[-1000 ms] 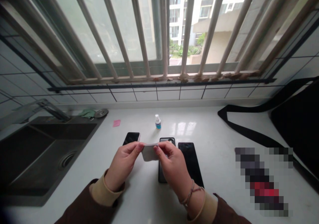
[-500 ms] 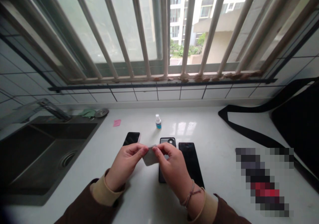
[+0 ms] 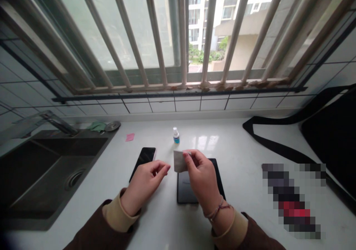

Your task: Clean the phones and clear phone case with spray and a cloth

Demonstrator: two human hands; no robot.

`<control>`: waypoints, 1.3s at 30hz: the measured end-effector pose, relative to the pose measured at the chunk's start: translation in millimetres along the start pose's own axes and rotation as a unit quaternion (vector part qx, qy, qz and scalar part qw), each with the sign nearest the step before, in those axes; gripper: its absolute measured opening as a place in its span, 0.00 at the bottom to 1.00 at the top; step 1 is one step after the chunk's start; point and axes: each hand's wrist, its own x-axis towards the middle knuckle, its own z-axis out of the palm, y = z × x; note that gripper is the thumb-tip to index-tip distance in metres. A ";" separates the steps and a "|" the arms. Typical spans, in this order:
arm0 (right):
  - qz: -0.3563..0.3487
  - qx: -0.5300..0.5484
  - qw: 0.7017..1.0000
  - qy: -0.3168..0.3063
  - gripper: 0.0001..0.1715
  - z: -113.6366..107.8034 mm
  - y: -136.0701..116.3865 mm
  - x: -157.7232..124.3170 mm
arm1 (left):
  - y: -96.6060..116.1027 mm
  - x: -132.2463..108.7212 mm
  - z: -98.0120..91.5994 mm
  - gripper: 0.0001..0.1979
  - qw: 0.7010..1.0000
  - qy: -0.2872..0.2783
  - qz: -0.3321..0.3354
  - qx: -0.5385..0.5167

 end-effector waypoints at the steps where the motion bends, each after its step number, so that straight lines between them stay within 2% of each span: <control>1: -0.003 0.003 1.000 0.018 0.24 -1.2 0.3 0.4 | 2.0 -0.1 2.9 0.19 0.998 -0.001 0.008 0.066; 4: 0.014 0.027 0.999 0.042 0.26 -1.7 6.7 1.3 | 9.3 -1.6 16.3 0.19 0.979 -0.006 0.016 0.202; 8: 0.095 0.161 0.982 0.028 0.28 4.3 19.0 4.3 | 18.3 -2.5 37.4 0.22 0.953 -0.014 0.019 0.302; 11: 0.132 0.241 0.961 -0.007 0.28 9.6 22.3 6.2 | 21.6 0.7 48.7 0.13 0.949 -0.032 0.002 0.314; 13: 0.137 0.260 0.956 -0.022 0.28 11.5 21.5 6.2 | 21.3 4.3 52.4 0.09 0.955 -0.037 -0.017 0.294; 15: 0.138 0.258 0.956 -0.021 0.26 12.0 19.7 5.7 | 19.7 8.0 52.5 0.10 0.960 -0.033 -0.038 0.275; 20: 0.128 0.269 0.954 -0.018 0.23 10.4 16.8 4.6 | 12.7 14.4 39.7 0.11 0.976 0.023 -0.084 0.202; 23: 0.119 0.262 0.958 -0.010 0.24 8.6 18.4 4.6 | 6.0 16.8 32.0 0.11 0.994 0.049 -0.074 0.061; 25: 0.107 0.242 0.964 -0.008 0.25 7.6 19.5 4.7 | 2.3 17.6 31.8 0.12 0.990 0.035 -0.092 -0.098; 26: 0.103 0.234 0.967 -0.011 0.25 7.3 19.5 4.7 | 1.5 17.7 33.4 0.12 0.974 0.028 -0.109 -0.194; 28: 0.105 0.236 0.966 -0.026 0.24 7.5 18.1 4.5 | 2.9 17.0 38.7 0.11 0.919 0.043 -0.140 -0.366; 31: 0.123 0.254 0.958 -0.051 0.23 9.6 14.1 3.4 | 13.4 14.0 45.9 0.11 0.841 0.078 -0.166 -0.509; 35: 0.150 0.238 0.957 -0.069 0.24 13.6 12.4 -1.4 | 29.6 9.1 46.2 0.20 0.699 -0.073 -0.201 -0.682; 37: 0.172 0.207 0.960 -0.083 0.27 14.2 12.9 -3.8 | 31.8 7.5 44.4 0.24 0.663 -0.102 -0.226 -0.706; 39: 0.171 0.171 0.967 -0.075 0.30 11.9 12.0 -4.1 | 30.4 6.6 42.7 0.26 0.656 -0.098 -0.252 -0.704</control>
